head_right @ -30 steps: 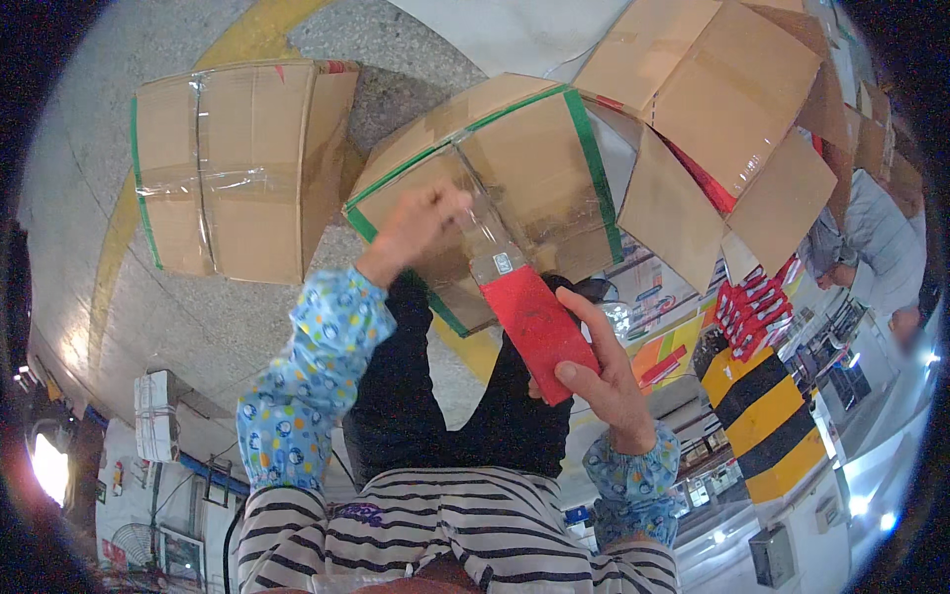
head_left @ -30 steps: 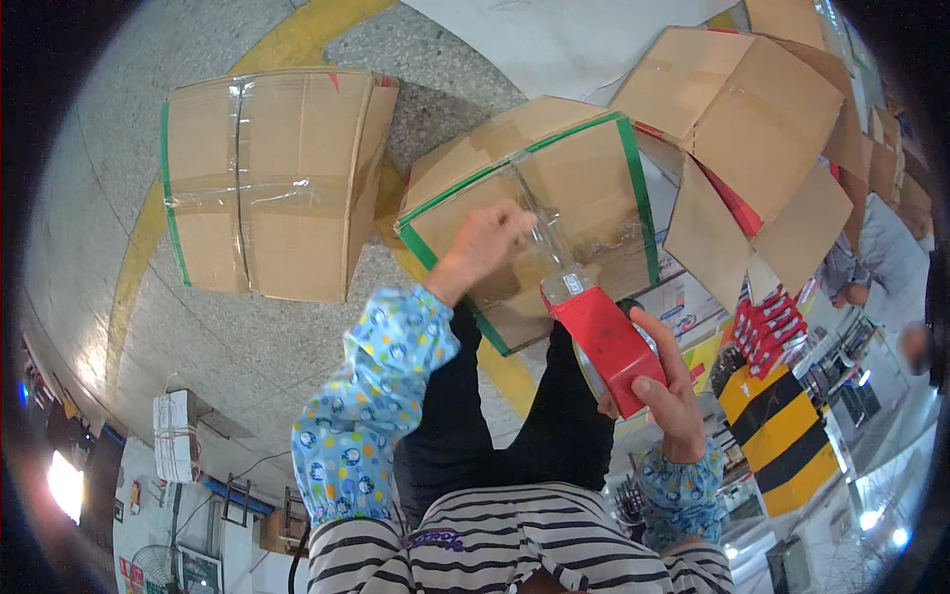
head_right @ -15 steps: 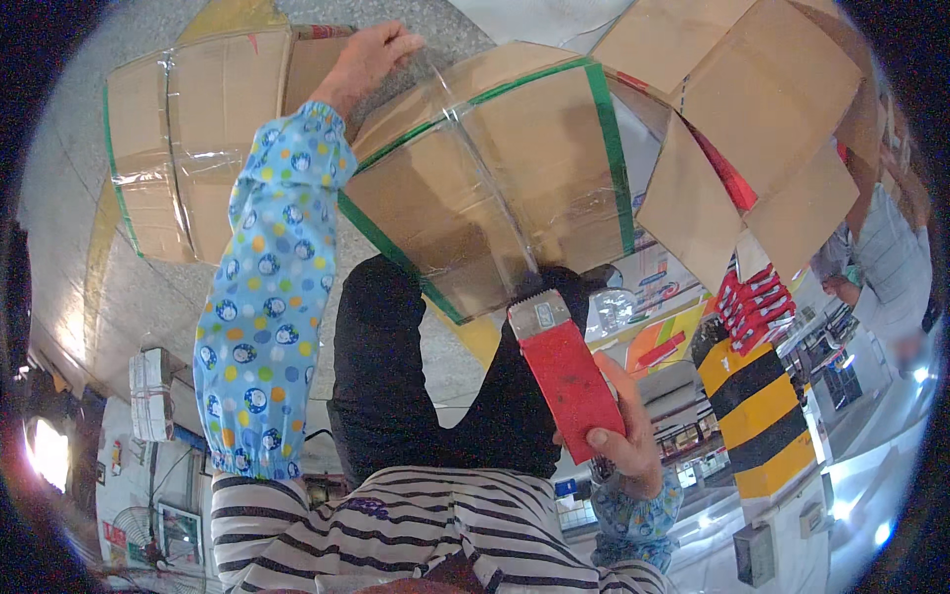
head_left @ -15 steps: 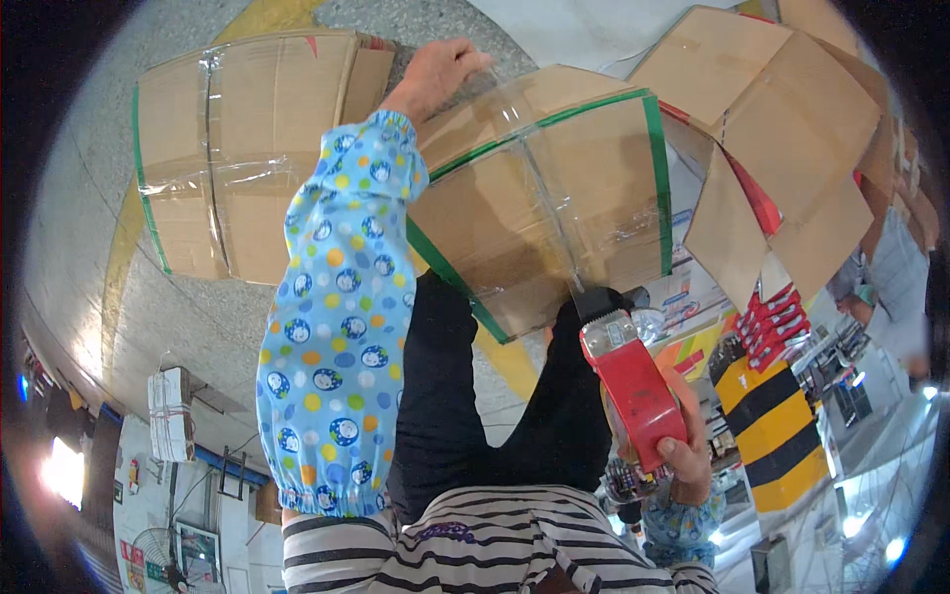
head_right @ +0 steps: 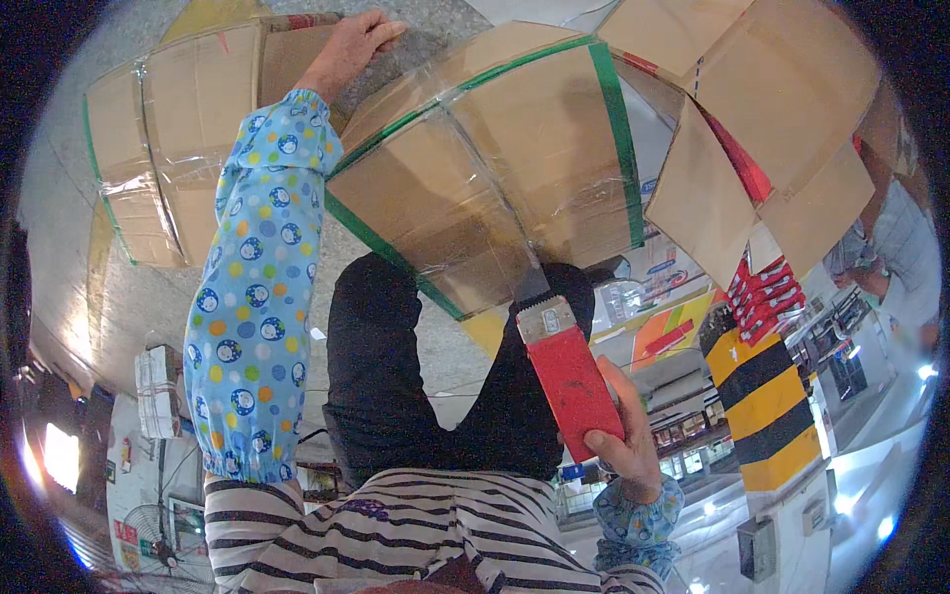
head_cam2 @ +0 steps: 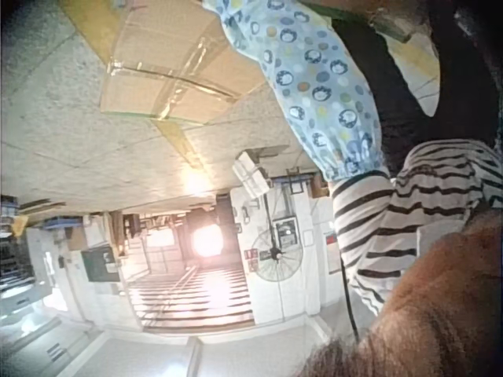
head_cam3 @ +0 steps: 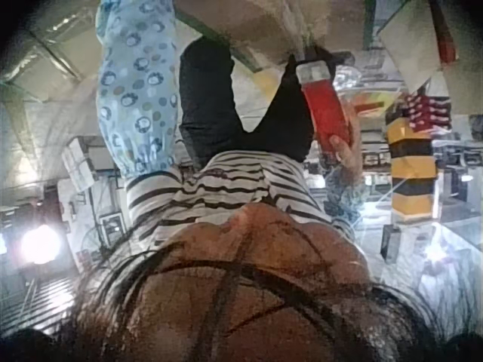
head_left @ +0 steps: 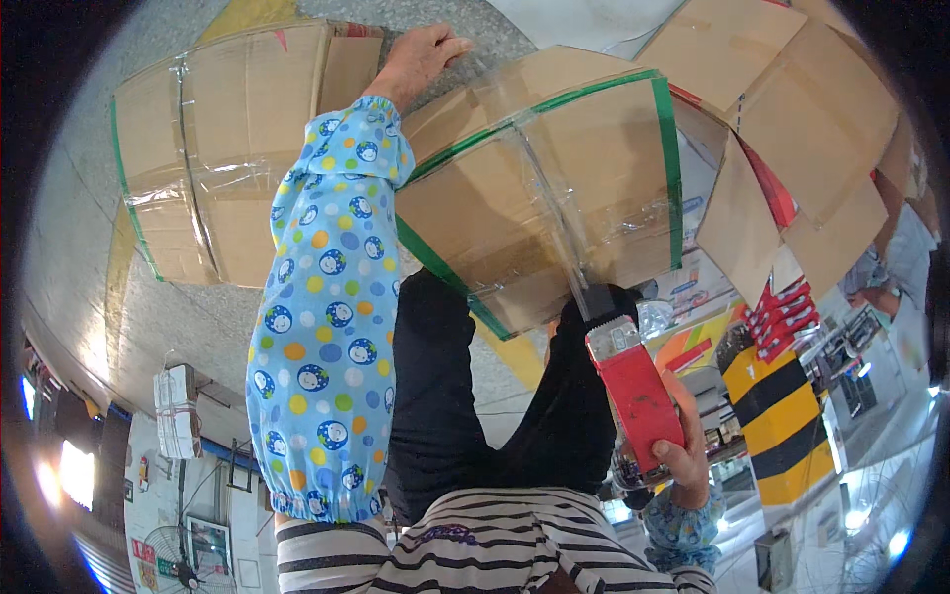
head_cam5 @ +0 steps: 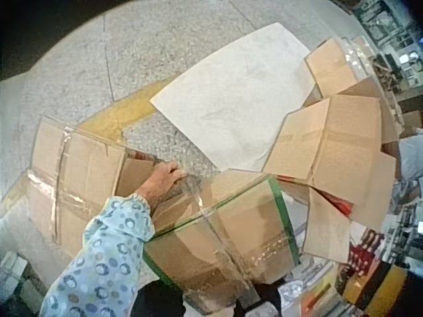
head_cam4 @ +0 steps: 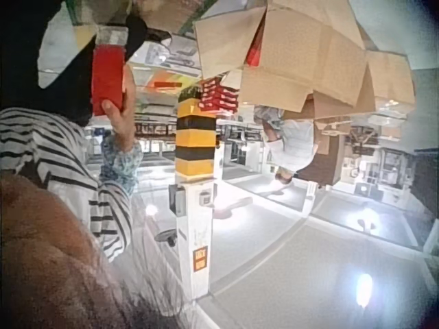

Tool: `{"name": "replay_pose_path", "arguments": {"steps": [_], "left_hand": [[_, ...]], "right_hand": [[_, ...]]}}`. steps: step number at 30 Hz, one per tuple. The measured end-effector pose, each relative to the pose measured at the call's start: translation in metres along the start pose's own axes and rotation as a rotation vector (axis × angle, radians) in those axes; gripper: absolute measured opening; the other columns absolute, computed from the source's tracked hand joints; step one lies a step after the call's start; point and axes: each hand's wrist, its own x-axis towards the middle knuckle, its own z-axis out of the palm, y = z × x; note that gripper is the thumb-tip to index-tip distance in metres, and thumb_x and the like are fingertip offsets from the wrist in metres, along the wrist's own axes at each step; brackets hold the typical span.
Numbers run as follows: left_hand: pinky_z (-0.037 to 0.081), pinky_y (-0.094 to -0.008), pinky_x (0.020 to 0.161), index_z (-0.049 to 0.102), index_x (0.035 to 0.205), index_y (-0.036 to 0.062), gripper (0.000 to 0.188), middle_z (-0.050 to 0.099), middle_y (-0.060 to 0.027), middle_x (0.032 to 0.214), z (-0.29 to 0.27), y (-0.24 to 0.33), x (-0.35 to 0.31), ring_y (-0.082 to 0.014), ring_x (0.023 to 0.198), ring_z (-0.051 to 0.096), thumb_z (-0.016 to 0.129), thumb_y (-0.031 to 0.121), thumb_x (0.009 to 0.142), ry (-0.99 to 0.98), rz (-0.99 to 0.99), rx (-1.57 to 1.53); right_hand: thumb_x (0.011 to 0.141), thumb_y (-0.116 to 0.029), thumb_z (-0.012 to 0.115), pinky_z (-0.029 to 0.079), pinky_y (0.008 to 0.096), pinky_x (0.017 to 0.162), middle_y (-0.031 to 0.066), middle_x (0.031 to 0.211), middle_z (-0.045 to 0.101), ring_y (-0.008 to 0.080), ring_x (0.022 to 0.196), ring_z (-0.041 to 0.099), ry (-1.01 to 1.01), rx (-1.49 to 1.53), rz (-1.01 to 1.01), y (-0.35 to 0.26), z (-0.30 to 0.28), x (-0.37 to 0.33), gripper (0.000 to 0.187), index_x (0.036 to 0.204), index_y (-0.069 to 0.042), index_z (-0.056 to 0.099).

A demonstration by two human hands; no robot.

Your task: The person packs red packaged items into cardboard boxes and seals the boxes with packing tape using a tape dispenser.

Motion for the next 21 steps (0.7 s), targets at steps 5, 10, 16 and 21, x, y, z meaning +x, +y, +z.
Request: {"name": "replay_pose_path", "arguments": {"steps": [5, 10, 16, 21], "left_hand": [[0.043, -0.0328, 0.061, 0.06, 0.076, 0.0028, 0.034, 0.057, -0.0054, 0.065, 0.02, -0.001, 0.0, -0.0163, 0.062, 0.051, 0.062, 0.035, 0.085, -0.007, -0.026, -0.025], [0.039, -0.0282, 0.06, 0.057, 0.079, 0.0043, 0.033, 0.051, 0.0015, 0.068, 0.048, -0.008, -0.011, -0.0108, 0.067, 0.046, 0.06, 0.036, 0.088, -0.213, -0.074, 0.015], [0.047, -0.0349, 0.07, 0.063, 0.087, 0.0069, 0.033, 0.063, -0.0104, 0.083, 0.057, -0.001, -0.02, -0.0266, 0.079, 0.06, 0.063, 0.04, 0.082, 0.002, 0.143, 0.478], [0.048, -0.0377, 0.071, 0.064, 0.094, 0.0069, 0.03, 0.064, -0.0113, 0.081, 0.034, 0.05, -0.029, -0.0298, 0.079, 0.062, 0.063, 0.035, 0.084, 0.039, 0.054, 0.21]], "right_hand": [[0.078, -0.022, 0.068, 0.053, 0.0349, 0.078, 0.0182, 0.123, 0.054, 0.0244, 0.096, 0.063, 0.025, -0.038, 0.023, 0.005, -0.006, 0.004, 0.082, 0.144, -0.003, 0.023], [0.08, -0.022, 0.069, 0.049, 0.0286, 0.08, 0.0139, 0.119, 0.056, 0.0159, 0.094, 0.061, 0.011, -0.069, 0.059, 0.019, -0.011, 0.019, 0.08, 0.144, -0.004, 0.024], [0.078, -0.021, 0.063, 0.053, 0.03, 0.064, 0.0156, 0.104, 0.061, 0.0195, 0.073, 0.065, 0.044, -0.155, 0.023, 0.027, -0.007, 0.042, 0.077, 0.144, -0.008, 0.025], [0.083, -0.013, 0.061, 0.046, 0.028, 0.085, 0.0095, 0.117, 0.056, 0.0138, 0.098, 0.057, 0.042, -0.134, 0.047, 0.024, -0.006, 0.047, 0.069, 0.143, -0.007, 0.029]]}}
